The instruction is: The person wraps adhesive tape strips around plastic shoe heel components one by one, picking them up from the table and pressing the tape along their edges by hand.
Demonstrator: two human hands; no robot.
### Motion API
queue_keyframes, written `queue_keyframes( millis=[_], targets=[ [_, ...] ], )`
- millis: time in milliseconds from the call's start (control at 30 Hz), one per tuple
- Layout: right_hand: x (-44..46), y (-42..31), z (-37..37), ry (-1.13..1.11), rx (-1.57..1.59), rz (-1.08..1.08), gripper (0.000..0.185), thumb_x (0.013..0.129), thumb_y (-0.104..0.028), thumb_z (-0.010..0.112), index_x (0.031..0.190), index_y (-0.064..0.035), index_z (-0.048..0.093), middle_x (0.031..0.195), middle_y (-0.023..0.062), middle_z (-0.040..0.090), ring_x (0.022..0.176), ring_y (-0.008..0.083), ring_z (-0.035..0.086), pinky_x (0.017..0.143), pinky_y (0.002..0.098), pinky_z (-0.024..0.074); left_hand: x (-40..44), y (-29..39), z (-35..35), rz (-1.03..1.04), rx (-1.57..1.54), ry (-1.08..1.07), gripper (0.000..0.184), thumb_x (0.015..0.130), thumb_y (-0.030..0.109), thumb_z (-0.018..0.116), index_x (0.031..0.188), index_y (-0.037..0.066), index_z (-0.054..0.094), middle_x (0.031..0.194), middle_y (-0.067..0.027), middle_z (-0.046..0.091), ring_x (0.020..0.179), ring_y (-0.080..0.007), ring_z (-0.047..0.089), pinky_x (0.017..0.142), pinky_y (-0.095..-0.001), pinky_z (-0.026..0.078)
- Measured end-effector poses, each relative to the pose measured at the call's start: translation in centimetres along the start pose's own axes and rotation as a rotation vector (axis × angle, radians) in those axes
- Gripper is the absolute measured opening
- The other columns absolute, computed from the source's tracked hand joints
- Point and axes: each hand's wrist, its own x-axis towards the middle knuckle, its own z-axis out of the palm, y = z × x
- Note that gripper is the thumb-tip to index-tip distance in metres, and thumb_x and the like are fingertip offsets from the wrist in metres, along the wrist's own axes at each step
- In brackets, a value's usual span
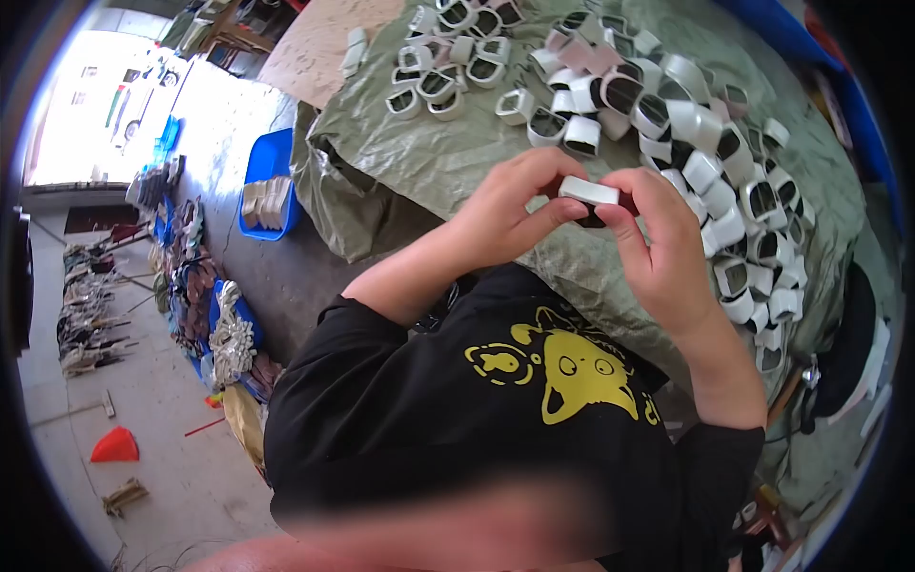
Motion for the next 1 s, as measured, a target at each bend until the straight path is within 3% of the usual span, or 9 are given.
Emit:
queue_keyframes(
  millis=[133,233,400,533,633,667,733,833,1000],
  targets=[
    [1.0,0.5,0.9,-0.031,0.075,0.037,0.023,0.094,-0.008,0.064,0.114,0.0004,0.057,0.093,0.0075,0.063,0.08,0.016,0.056,0.074,0.0295,0.0454,0.1,-1.0,0.1,-0.037,-0.077,0.09,0.02,0.095,0.015,0.067,0.106,0.001,0.061,0.09,-0.0091,0.063,0.079,-0.017,0.062,0.07,-0.0297,0.05],
    [1.0,0.9,2.7,0.029,0.303,0.198,0.041,0.091,-0.007,0.07,0.126,-0.002,0.049,0.098,0.0072,0.064,0.083,0.0161,0.057,0.08,0.0305,0.0459,0.2,-2.2,0.2,-0.119,-0.162,0.146,0.018,0.096,0.015,0.066,0.105,0.001,0.06,0.089,-0.0083,0.063,0.077,-0.0148,0.061,0.07,-0.0286,0.05],
    [2.0,2.4,3.5,0.02,0.418,0.201,0.063,0.087,-0.007,0.075,0.139,-0.0048,0.04,0.106,0.0071,0.065,0.09,0.0163,0.059,0.086,0.0312,0.0462,0.6,-2.6,-0.7,-0.154,-0.222,0.141,0.018,0.097,0.015,0.064,0.105,-0.001,0.061,0.087,-0.0067,0.062,0.076,-0.0121,0.06,0.07,-0.0283,0.05],
    [3.7,2.2,2.2,-0.094,0.467,0.279,0.074,0.086,-0.01,0.076,0.148,-0.0063,0.035,0.127,0.0091,0.058,0.112,0.0171,0.055,0.098,0.032,0.0439,2.3,-3.5,-3.4,-0.261,-0.09,0.243,0.017,0.091,0.015,0.069,0.103,0.002,0.066,0.073,-0.0081,0.061,0.066,-0.0188,0.058,0.062,-0.033,0.046],
    [4.7,2.3,0.2,0.102,-0.006,0.17,0.079,0.082,-0.013,0.078,0.149,-0.0096,0.036,0.131,0.0103,0.057,0.115,0.0226,0.056,0.102,0.0376,0.0416,4.5,-5.9,-7.7,-0.427,0.25,0.425,0.022,0.092,0.02,0.068,0.109,0.007,0.07,0.069,-0.0093,0.065,0.066,-0.0241,0.062,0.062,-0.0363,0.048],
    [5.0,3.0,-0.3,0.103,-0.009,0.166,0.079,0.082,-0.013,0.078,0.149,-0.0096,0.036,0.131,0.0103,0.057,0.115,0.0226,0.056,0.102,0.0376,0.0416,5.0,-7.1,-9.3,-0.38,0.356,0.47,0.024,0.092,0.024,0.067,0.11,0.008,0.07,0.079,-0.0107,0.068,0.076,-0.0269,0.063,0.07,-0.0391,0.048],
    [6.0,5.3,-0.8,0.183,-0.455,0.013,0.078,0.081,-0.015,0.079,0.148,-0.0123,0.039,0.132,0.0103,0.057,0.117,0.026,0.056,0.104,0.0408,0.0385,5.9,-9.7,-10.9,-0.334,0.468,0.517,0.027,0.092,0.028,0.066,0.111,0.009,0.07,0.09,-0.0121,0.071,0.086,-0.0297,0.065,0.078,-0.0419,0.049],
    [7.1,7.0,0.1,0.2,-0.687,-0.055,0.076,0.08,-0.017,0.079,0.147,-0.0142,0.042,0.132,0.0101,0.057,0.119,0.0278,0.056,0.105,0.0424,0.036,5.6,-13.4,-11.8,-0.177,1.2,0.649,0.029,0.092,0.031,0.065,0.11,0.009,0.071,0.114,-0.0132,0.068,0.111,-0.0334,0.057,0.097,-0.047,0.041],
    [8.2,8.9,0.3,0.106,-0.731,0.036,0.068,0.082,-0.017,0.077,0.143,-0.0151,0.048,0.129,0.0094,0.06,0.121,0.0273,0.055,0.104,0.0417,0.0342,5.4,-14.1,-11.5,-0.355,0.89,0.612,0.032,0.093,0.033,0.063,0.112,0.008,0.07,0.128,-0.0136,0.061,0.125,-0.0357,0.046,0.107,-0.0501,0.032]
  ],
)
